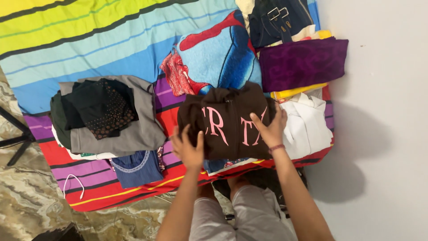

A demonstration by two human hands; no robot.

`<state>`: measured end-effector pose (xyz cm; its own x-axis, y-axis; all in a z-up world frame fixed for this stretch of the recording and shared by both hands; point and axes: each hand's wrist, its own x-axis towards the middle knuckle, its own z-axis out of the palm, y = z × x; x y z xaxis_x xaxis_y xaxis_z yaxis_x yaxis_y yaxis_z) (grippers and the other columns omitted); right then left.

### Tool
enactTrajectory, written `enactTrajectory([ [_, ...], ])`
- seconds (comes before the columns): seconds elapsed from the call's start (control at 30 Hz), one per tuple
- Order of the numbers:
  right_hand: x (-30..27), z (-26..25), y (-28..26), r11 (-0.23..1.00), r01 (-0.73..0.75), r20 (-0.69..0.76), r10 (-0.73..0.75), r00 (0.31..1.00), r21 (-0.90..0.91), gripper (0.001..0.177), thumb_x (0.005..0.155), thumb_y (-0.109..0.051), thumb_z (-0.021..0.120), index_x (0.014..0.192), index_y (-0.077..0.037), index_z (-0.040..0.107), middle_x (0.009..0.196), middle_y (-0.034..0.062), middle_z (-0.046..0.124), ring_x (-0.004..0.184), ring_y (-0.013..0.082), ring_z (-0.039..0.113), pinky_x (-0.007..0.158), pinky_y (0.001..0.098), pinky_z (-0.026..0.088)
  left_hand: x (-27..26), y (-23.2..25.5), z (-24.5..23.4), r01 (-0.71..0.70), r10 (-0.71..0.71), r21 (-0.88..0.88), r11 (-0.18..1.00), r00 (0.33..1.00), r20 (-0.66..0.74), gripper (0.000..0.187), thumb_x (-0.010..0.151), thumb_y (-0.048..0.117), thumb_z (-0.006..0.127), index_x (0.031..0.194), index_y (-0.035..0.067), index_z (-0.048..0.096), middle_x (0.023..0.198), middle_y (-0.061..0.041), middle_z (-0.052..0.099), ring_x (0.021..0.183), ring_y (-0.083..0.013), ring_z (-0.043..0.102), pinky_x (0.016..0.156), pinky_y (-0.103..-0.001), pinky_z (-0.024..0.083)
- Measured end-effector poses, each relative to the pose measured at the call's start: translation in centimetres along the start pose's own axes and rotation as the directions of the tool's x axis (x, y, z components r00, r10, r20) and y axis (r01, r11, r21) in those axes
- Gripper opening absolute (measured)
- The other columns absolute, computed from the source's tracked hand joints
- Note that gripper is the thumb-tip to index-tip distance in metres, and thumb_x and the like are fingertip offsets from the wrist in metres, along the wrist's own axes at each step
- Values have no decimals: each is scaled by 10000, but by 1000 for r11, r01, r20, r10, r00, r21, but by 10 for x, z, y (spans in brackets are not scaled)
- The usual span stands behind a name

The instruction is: The person is folding various items of clothing and stacking them on a bed.

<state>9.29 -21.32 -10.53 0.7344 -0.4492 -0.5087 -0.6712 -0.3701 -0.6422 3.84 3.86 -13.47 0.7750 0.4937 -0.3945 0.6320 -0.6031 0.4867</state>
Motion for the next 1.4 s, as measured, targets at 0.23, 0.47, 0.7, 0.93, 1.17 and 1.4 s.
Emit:
enactTrajectory([
  [0.23, -15, -20, -17, 988, -153, 179, 149, 973, 9, 1419, 577, -524, 966, 1664, -181, 121, 1662, 295, 16, 1519, 538, 114, 1222, 647, 162, 15, -7, -13, 91, 58, -429, 899, 945, 321, 693, 845, 382, 811, 1468, 253, 536, 1604, -316, 234, 1487, -515, 226, 1213, -619, 186],
  [0.47, -19, 2, -28, 986, -118, 38, 115, 993, 119, 1066, 564, -410, 1025, 1373, -30, 445, 1314, 286, 467, 1262, 417, 495, 1018, 457, 450, 22, 2, -6, 101, -28, -107, 989, 842, 538, 1115, 471, 515, 993, 1448, 254, 525, 1591, -140, 284, 1432, -437, 376, 1195, -487, 344],
  [0.7, -26, -15, -4, 986, -90, 135, 109, 985, -140, 1081, 651, -583, 916, 1472, -67, 437, 1530, 347, 174, 1421, 529, 370, 1212, 533, 327, 11, -26, 32, 66, 28, -200, 978, 900, 435, 659, 527, 371, 969, 1135, 212, 771, 1412, -68, 445, 1346, -315, 510, 1097, -367, 481],
  [0.93, -55, -16, -43, 992, 50, 123, -35, 992, -118, 1018, 716, -410, 907, 1529, -105, 376, 1539, 345, 235, 1378, 547, 421, 1176, 554, 375, -8, -29, 22, 30, 105, -404, 914, 945, 308, 449, 669, 269, 912, 1065, 136, 749, 1042, -120, 701, 1022, -306, 694, 846, -417, 573],
  [1.17, -48, -19, -34, 989, -91, 284, 55, 957, 113, 782, 650, -418, 947, 1268, -38, 655, 1207, 215, 703, 1170, 333, 655, 948, 451, 543, 1, -21, -12, 368, -73, -510, 778, 858, 508, 909, 662, 138, 915, 1424, 106, 421, 1202, -268, 667, 1114, -347, 658, 933, -437, 561],
  [1.4, -56, -24, -31, 975, 84, 352, -154, 923, 208, 1045, 645, -316, 955, 1515, -58, 435, 1510, 213, 505, 1427, 320, 444, 1191, 491, 342, 20, -49, 24, 444, -114, -432, 785, 789, 604, 485, 519, 49, 816, 998, 59, 740, 821, -172, 720, 760, -294, 686, 675, -417, 558],
])
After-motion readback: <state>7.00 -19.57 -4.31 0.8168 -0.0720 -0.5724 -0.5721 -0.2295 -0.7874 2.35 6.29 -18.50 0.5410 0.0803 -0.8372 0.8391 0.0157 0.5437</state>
